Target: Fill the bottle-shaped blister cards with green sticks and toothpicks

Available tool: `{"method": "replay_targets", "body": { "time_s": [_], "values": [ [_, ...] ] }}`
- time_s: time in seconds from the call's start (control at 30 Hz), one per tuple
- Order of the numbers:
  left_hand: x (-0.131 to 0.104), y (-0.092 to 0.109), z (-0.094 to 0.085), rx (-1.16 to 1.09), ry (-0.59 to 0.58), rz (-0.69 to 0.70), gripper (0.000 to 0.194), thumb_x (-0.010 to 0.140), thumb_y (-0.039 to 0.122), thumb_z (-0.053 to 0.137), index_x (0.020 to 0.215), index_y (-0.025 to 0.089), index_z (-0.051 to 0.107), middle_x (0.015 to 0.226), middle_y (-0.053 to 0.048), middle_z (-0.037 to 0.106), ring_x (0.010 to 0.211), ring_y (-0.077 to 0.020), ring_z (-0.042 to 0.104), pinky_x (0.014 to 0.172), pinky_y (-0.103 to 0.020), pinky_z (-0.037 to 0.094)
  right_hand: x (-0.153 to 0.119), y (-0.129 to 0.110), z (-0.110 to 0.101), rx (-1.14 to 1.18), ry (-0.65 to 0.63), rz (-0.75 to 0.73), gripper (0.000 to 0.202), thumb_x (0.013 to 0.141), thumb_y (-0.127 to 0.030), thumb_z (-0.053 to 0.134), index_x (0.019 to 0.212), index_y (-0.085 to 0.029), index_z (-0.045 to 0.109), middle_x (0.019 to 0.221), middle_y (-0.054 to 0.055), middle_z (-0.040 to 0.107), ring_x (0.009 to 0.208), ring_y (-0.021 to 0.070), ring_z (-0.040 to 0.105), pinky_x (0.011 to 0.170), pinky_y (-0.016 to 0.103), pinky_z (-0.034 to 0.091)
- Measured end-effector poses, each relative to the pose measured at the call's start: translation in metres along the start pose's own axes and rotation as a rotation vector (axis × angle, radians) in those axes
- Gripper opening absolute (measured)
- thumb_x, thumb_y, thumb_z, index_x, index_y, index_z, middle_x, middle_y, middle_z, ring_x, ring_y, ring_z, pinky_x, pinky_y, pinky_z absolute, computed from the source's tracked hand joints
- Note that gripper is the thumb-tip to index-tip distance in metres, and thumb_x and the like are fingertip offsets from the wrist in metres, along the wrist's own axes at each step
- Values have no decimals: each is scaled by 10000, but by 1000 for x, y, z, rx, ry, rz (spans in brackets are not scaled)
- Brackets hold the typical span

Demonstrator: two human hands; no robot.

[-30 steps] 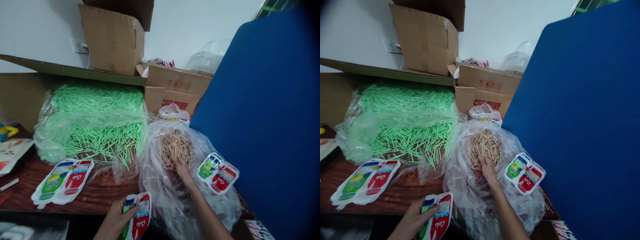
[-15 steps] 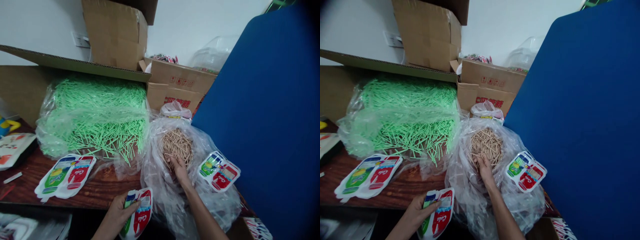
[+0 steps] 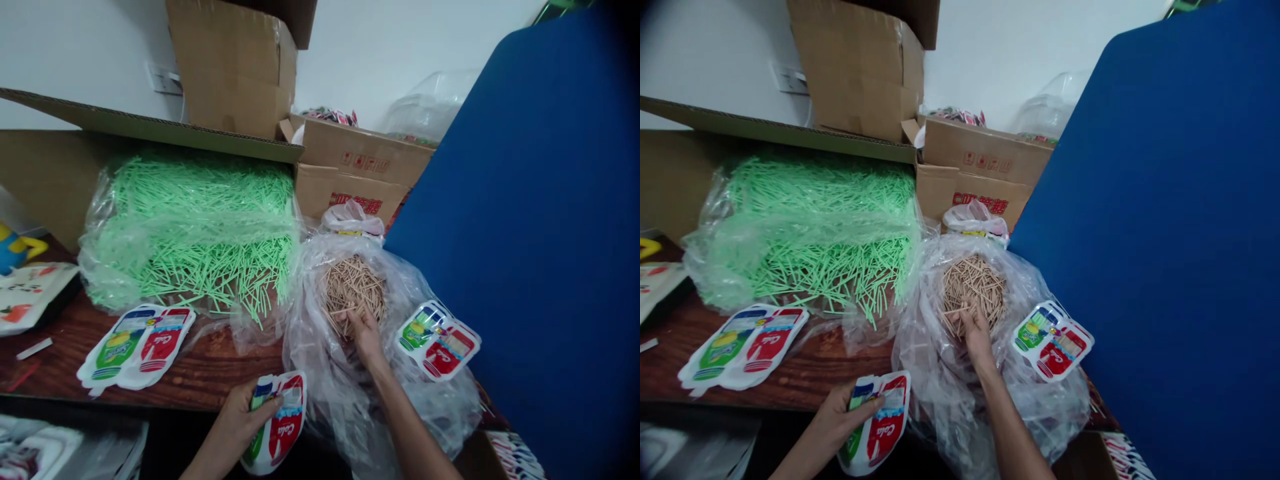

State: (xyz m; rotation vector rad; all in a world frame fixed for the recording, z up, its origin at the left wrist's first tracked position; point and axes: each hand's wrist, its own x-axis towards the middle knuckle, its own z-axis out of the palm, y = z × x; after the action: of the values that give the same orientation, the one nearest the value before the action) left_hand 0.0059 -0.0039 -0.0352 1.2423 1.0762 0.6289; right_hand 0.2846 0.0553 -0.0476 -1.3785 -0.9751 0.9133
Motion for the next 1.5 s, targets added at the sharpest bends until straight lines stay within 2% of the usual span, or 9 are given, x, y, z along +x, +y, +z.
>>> {"method": "replay_targets", "body": {
  "time_s": [0.1,0.27,0.4,0.57,0.83,1.0,1.13,1.27,1.5],
  "values": [
    [1,0,0,29,14,16,232,771,370,650,703,148,646,636,7,665,592,-157,565,564,-212,443,12,-7,-6,-29,-18,-21,308,759,-380,620,1030,-233,614,618,-48,596,583,161,519,621,285,437],
    [2,-2,0,8,17,-2,237,766,377,649,703,149,646,624,8,668,579,-161,569,569,-220,445,22,-19,-12,-3,-79,0,277,730,-396,647,937,-212,637,584,-33,609,503,150,489,533,278,406],
    [1,-1,1,2,11,4,237,771,380,649,694,156,638,617,19,660,574,-157,565,562,-215,435,12,-21,-8,75,-76,8,273,766,-468,602,898,-229,607,672,-5,624,580,172,566,595,301,451],
    [1,-1,1,-7,22,5,232,763,373,660,696,151,642,632,10,664,593,-161,567,573,-219,442,-15,-10,1,77,-70,-33,206,792,-440,609,860,-246,602,752,-6,632,760,190,595,773,312,445],
    [0,-1,1,-68,18,0,227,772,362,668,713,144,646,636,16,662,589,-148,565,575,-214,444,-26,4,4,104,-81,-51,146,799,-361,642,813,-215,633,733,-6,634,754,179,576,818,311,417],
    [0,10,1,-168,-28,-52,250,762,363,692,674,134,643,605,10,663,557,-139,571,553,-210,434,-20,-21,2,303,18,-86,169,847,-406,570,935,-261,571,744,-19,590,750,187,607,769,354,487],
    [2,26,10,-270,-92,-79,229,728,344,733,701,122,681,626,-7,695,553,-137,595,550,-207,445,-24,-55,8,688,48,-56,131,808,-306,653,905,-263,576,766,-39,576,766,153,611,854,370,503],
    [5,43,20,-345,-175,-56,171,738,286,736,730,117,715,648,-12,714,551,-123,597,544,-196,444,-44,-78,28,865,-32,43,120,792,-253,681,876,-256,595,773,-39,593,748,131,615,887,365,512],
    [0,56,21,-372,-229,-33,118,736,239,747,725,123,732,651,5,727,542,-97,591,565,-179,444,-75,-89,54,821,-207,90,85,829,-293,641,892,-273,587,740,-25,599,824,177,666,927,403,488]
  ]
}}
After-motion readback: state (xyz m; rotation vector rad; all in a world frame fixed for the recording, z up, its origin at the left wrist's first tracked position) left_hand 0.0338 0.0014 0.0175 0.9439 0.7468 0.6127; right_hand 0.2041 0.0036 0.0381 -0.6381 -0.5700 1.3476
